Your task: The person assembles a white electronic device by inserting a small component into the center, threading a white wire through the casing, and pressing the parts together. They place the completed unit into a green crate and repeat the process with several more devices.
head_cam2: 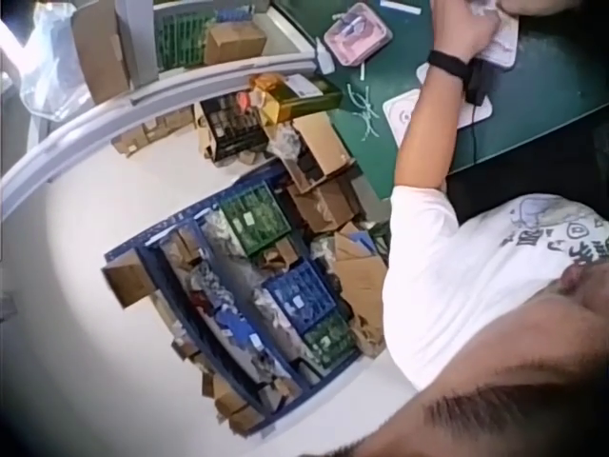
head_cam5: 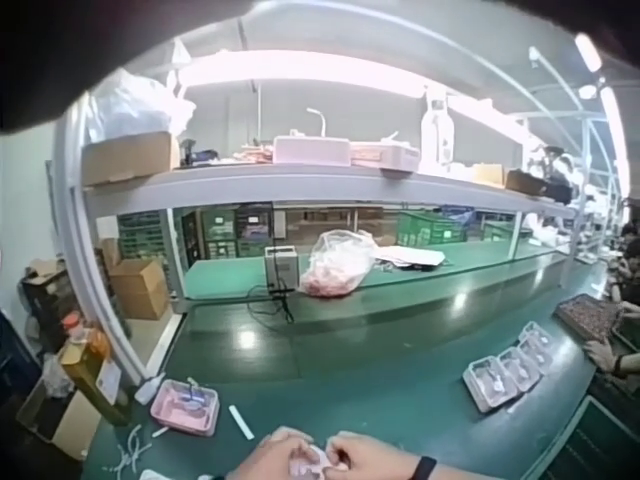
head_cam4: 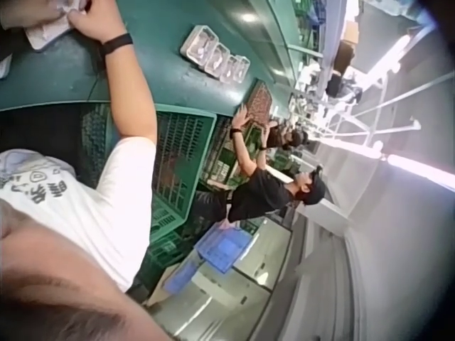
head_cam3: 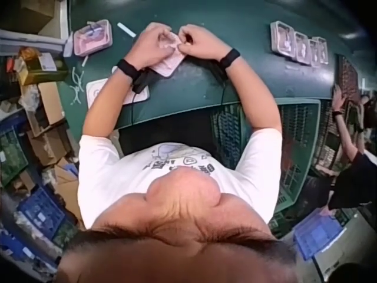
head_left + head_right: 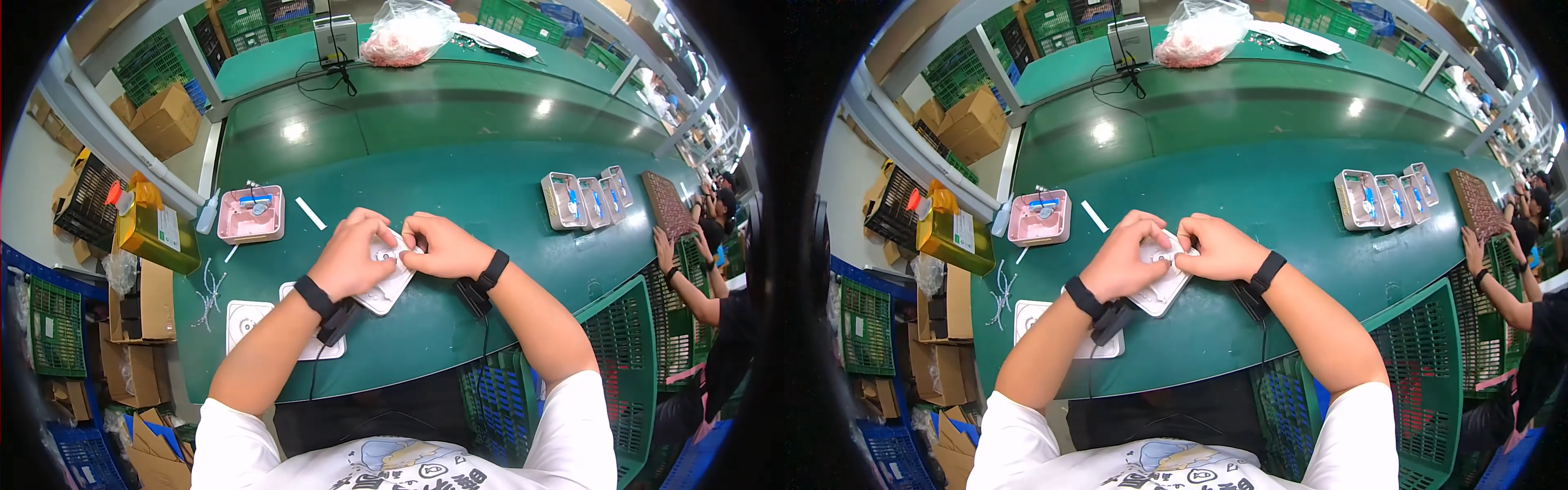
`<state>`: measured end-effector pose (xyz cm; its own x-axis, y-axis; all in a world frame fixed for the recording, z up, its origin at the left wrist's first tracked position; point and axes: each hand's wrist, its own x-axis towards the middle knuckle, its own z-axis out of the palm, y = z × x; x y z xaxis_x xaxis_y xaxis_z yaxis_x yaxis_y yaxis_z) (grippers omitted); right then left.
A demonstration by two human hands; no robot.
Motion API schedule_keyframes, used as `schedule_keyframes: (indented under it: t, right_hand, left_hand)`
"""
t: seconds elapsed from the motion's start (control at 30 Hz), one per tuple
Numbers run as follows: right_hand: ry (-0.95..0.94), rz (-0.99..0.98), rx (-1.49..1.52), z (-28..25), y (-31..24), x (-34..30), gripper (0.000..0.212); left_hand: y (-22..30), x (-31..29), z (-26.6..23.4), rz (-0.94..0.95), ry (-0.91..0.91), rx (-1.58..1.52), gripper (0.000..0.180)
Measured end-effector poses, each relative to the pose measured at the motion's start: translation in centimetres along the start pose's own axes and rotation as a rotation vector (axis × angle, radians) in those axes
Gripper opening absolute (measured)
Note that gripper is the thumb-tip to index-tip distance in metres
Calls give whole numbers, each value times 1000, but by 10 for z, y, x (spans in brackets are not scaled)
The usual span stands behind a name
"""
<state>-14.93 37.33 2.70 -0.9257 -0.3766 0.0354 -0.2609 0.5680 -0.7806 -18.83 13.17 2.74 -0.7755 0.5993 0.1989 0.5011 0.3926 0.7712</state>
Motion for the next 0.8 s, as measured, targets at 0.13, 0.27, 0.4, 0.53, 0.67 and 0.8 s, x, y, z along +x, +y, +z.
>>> schedule_keyframes:
  t: [0.13, 0.27, 0.4, 0.53, 0.67, 0.8]
  right_hand:
    - [31, -39, -11, 2, 6, -3, 24]
    - [14, -115, -22, 10, 9, 10, 24]
    - [2, -86, 76, 5, 20, 4, 26]
    - [15, 131, 153, -4, 20, -13, 31]
    - [-27, 163, 303, 3, 12, -1, 32]
    - [-50, 217, 429, 9, 11, 11, 29]
  left_hand:
    - [-4, 8, -5, -145, -135, -98, 39]
    - [-26, -2, -11, -129, -170, -89, 39]
    - [-47, 6, 7, 126, -106, -26, 42]
    - [-40, 17, 16, 91, -206, -98, 56]
    - [-33, 10, -7, -60, -317, -145, 82]
    - [-27, -1, -16, -6, -318, -17, 114]
